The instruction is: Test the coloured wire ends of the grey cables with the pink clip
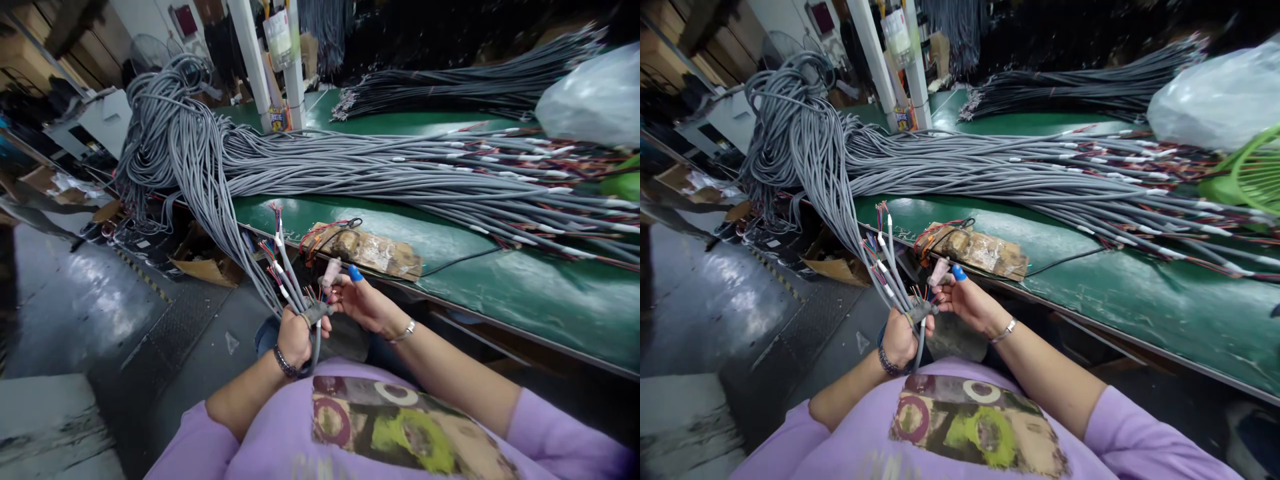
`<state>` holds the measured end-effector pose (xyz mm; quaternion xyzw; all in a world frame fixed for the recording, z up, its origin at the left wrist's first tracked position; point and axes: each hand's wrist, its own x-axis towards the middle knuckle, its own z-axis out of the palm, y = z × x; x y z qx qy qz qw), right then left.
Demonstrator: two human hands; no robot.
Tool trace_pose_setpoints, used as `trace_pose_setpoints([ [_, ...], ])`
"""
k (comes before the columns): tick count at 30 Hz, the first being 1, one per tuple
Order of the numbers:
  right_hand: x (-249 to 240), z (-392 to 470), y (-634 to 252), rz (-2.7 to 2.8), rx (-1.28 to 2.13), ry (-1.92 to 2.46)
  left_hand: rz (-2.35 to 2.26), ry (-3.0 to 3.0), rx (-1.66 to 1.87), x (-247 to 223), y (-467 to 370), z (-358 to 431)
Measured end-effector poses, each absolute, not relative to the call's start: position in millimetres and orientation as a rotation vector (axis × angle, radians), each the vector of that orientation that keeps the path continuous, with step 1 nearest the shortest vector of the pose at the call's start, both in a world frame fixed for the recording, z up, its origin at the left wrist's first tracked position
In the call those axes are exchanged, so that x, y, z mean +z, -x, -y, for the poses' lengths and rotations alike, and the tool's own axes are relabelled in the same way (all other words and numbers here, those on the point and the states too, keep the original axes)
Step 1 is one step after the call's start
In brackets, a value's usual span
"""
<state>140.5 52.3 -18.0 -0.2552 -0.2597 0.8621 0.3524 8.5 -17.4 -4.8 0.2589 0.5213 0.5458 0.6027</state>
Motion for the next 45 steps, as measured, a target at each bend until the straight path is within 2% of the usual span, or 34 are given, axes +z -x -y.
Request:
trace_pose_setpoints([
  [4,-9.1,-42.1,-145.6,0.969,2.111,0.798,-1.223,-0.688,1.208,-8.0,-5.5,21.3],
  [11,4.1,-36.5,-144.9,1.411,1.97,0.803,-1.192,-0.861,0.887,-1.8,-1.6,22.1],
  [20,-5.5,-32.6,-152.7,1.251,1.903,0.902,-1.221,-0.677,1.229,-7.2,-2.3,20.0],
  [28,8.9,-23.6,-135.0,1.366,1.877,0.829,-1.223,-0.812,1.082,-5.9,-5.6,22.5],
  [35,-2.4,-31.3,-138.1,1.339,1.732,0.979,-1.209,-0.733,1.192,-9.9,-6.3,22.6],
  [45,-13.0,-26.1,-138.8,1.275,1.726,0.963,-1.227,-0.667,1.262,-12.2,-4.7,20.4],
])
